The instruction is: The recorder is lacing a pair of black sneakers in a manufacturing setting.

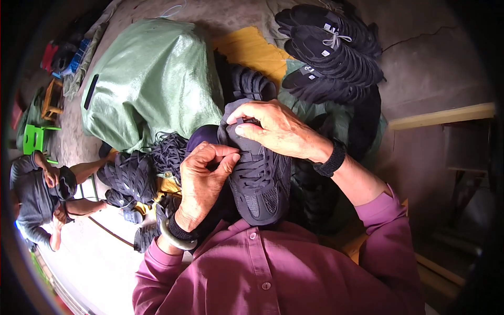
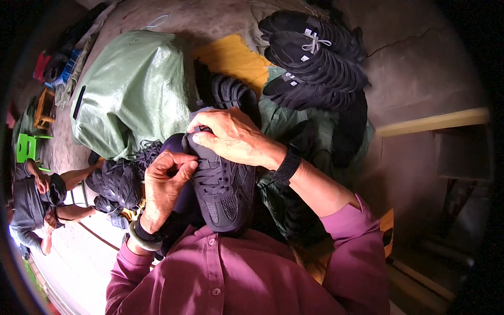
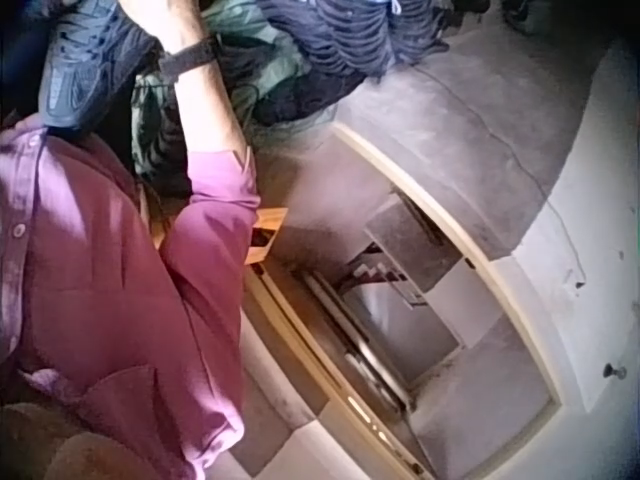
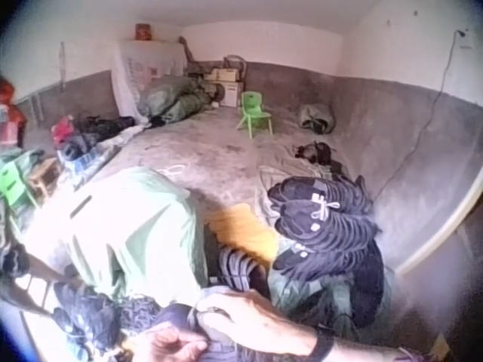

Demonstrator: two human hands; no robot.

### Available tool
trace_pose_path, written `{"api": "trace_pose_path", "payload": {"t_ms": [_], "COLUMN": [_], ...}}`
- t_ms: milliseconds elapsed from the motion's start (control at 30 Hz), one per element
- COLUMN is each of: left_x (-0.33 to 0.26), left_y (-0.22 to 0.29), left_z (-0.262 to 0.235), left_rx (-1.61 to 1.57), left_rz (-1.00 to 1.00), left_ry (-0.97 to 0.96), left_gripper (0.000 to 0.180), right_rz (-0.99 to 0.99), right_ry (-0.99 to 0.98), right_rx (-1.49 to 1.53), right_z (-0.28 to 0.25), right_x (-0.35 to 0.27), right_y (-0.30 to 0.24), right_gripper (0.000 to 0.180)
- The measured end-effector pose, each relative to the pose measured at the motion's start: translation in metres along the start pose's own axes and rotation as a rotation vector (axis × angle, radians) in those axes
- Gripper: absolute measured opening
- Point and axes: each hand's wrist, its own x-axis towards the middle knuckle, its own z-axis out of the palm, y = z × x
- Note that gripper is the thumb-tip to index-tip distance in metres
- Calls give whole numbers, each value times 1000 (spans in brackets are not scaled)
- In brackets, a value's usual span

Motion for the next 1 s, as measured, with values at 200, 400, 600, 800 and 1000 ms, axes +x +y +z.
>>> {"api": "trace_pose_path", "payload": {"t_ms": [200,400,600,800,1000], "left_x": [3,11,8,17,19], "left_y": [8,15,4,15,17], "left_z": [-7,-12,-4,-15,-17], "left_rx": [101,146,-94,107,173], "left_rz": [18,37,-96,-71,8], "left_ry": [-69,-200,-210,-328,-333], "left_gripper": [10,11,5,9,10], "right_rz": [46,99,48,68,47], "right_ry": [-1,-16,-29,-40,13], "right_rx": [213,373,308,363,401], "right_z": [0,1,0,-1,2], "right_x": [-7,-12,-10,-16,-16], "right_y": [3,5,5,4,4], "right_gripper": [25,24,23,23,22]}}
